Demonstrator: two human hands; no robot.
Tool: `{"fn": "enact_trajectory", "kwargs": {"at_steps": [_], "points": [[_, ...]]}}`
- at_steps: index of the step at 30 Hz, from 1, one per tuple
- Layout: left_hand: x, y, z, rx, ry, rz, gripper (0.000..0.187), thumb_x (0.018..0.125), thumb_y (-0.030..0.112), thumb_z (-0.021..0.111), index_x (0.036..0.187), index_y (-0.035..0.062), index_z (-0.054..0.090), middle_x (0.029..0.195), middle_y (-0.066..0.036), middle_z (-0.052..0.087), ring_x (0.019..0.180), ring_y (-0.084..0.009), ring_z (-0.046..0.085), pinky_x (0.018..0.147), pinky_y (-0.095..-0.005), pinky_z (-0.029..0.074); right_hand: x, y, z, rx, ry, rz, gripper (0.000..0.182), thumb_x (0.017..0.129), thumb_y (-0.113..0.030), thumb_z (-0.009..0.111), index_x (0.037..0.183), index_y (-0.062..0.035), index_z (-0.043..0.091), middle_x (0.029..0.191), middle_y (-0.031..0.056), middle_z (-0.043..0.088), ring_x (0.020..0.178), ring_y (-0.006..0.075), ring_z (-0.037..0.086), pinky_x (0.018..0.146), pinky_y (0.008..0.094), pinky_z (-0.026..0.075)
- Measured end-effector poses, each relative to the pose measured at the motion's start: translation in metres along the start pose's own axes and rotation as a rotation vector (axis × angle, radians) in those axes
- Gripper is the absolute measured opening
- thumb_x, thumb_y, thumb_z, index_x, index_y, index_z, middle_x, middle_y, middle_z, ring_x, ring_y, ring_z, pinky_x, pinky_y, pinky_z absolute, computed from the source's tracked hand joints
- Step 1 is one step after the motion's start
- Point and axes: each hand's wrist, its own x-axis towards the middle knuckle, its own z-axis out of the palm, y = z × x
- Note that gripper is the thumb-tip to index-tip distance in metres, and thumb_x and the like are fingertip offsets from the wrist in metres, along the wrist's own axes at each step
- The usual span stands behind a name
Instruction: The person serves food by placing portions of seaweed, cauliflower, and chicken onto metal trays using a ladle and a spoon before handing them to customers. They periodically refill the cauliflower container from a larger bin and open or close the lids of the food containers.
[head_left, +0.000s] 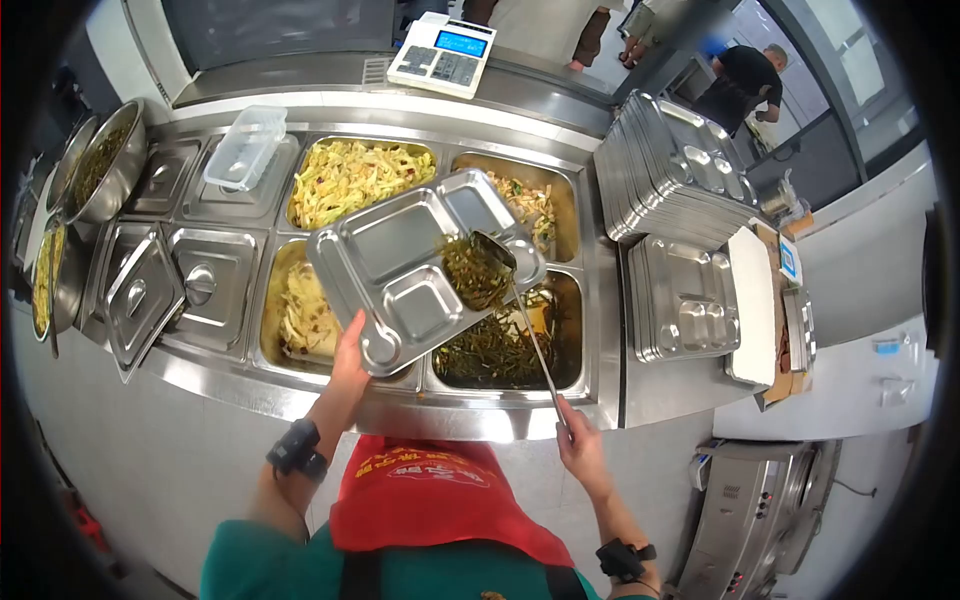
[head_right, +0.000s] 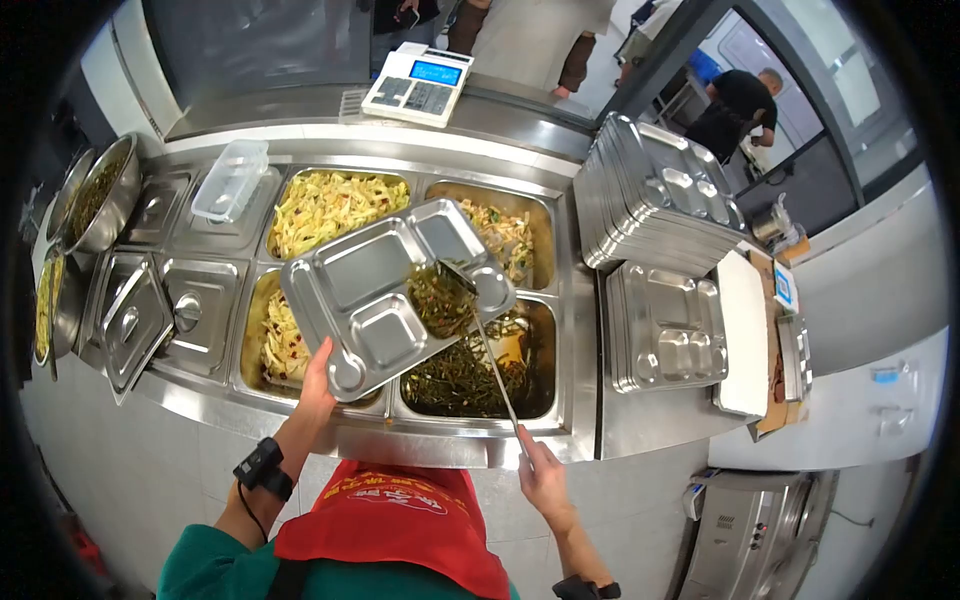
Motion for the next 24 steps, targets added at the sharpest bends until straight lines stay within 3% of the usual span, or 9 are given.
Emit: {"fn": "enact_trajectory", "kwargs": {"at_steps": [3,5,9,12,15,16,19,22,24], "points": [[-0.012,0.0,-0.012,0.021,0.005,0.034,0.035,0.088,0.029,0.056,0.111,0.0031,0.053,0.1,-0.006,0.061,0.091,-0.0181,0.059,0.081,-0.0335,0.049,0.035,0.005,-0.022,-0.028,0.04,-0.059,0.048,0.076,0.007,0.054,0.123,-0.0051,0.051,0.087,0.0192,0.061,0.073,0.0295,0.062,0.063,0.0346,0.048],[-0.026,-0.004,-0.019,0.081,0.066,0.024,0.035,0.088,0.03,0.055,0.111,0.0044,0.054,0.103,-0.007,0.061,0.094,-0.0197,0.059,0.085,-0.0345,0.047,0.082,0.014,-0.047,0.001,-0.063,0.185,0.044,0.078,0.002,0.053,0.121,-0.0037,0.052,0.083,0.0214,0.061,0.07,0.0342,0.061,0.064,0.0369,0.048],[-0.054,-0.019,-0.04,-0.016,0.133,0.018,0.032,0.088,0.029,0.055,0.107,0.0039,0.055,0.102,-0.008,0.061,0.093,-0.0206,0.059,0.085,-0.0356,0.047,0.192,0.086,-0.04,-0.232,0.0,-0.151,0.039,0.08,-0.006,0.051,0.118,-0.005,0.053,0.072,0.0215,0.059,0.06,0.0319,0.058,0.056,0.0372,0.047],[-0.075,-0.039,-0.051,0.038,0.18,0.099,0.03,0.088,0.026,0.055,0.107,0.0028,0.054,0.099,-0.007,0.06,0.089,-0.0184,0.06,0.081,-0.032,0.048,0.256,0.113,-0.015,-0.369,-0.032,-0.245,0.04,0.079,-0.007,0.051,0.118,-0.0053,0.052,0.074,0.0229,0.06,0.068,0.038,0.059,0.061,0.0431,0.048],[-0.093,-0.05,-0.046,0.083,0.273,0.111,0.028,0.087,0.027,0.055,0.103,0.004,0.055,0.095,-0.006,0.06,0.087,-0.0175,0.059,0.078,-0.0303,0.047,0.259,0.089,-0.011,-0.568,-0.269,-0.137,0.042,0.078,-0.007,0.051,0.12,-0.006,0.05,0.077,0.0223,0.061,0.072,0.0392,0.059,0.068,0.0462,0.048],[-0.096,-0.051,-0.045,0.098,0.309,0.114,0.027,0.087,0.027,0.055,0.102,0.0044,0.056,0.093,-0.005,0.06,0.086,-0.0172,0.059,0.077,-0.0299,0.047,0.246,0.089,-0.016,-0.536,-0.247,-0.284,0.046,0.078,-0.005,0.05,0.124,-0.007,0.046,0.075,0.0228,0.061,0.073,0.0402,0.059,0.07,0.0464,0.049],[-0.096,-0.053,-0.053,0.08,0.327,0.138,0.026,0.087,0.025,0.056,0.101,0.0037,0.056,0.091,-0.005,0.06,0.086,-0.0167,0.059,0.077,-0.0296,0.047,0.214,0.081,-0.062,-0.402,-0.353,-0.305,0.047,0.078,-0.003,0.05,0.125,-0.0053,0.046,0.077,0.0244,0.059,0.072,0.0404,0.059,0.065,0.0453,0.05],[-0.101,-0.049,-0.04,0.056,0.331,0.169,0.025,0.085,0.022,0.058,0.1,0.0021,0.056,0.092,-0.005,0.06,0.085,-0.0168,0.059,0.078,-0.0295,0.047,0.212,0.116,-0.086,-0.202,-0.204,-0.378,0.046,0.08,-0.003,0.051,0.125,-0.0042,0.046,0.075,0.0206,0.058,0.062,0.0321,0.06,0.051,0.0383,0.048],[-0.096,-0.053,-0.044,0.054,0.341,0.161,0.025,0.085,0.022,0.059,0.1,0.0022,0.056,0.092,-0.005,0.06,0.084,-0.0169,0.059,0.077,-0.0296,0.048,0.219,0.117,-0.092,0.195,-0.338,0.18,0.043,0.082,-0.004,0.051,0.125,-0.0045,0.047,0.074,0.0142,0.058,0.056,0.0216,0.056,0.044,0.0311,0.043]]}}
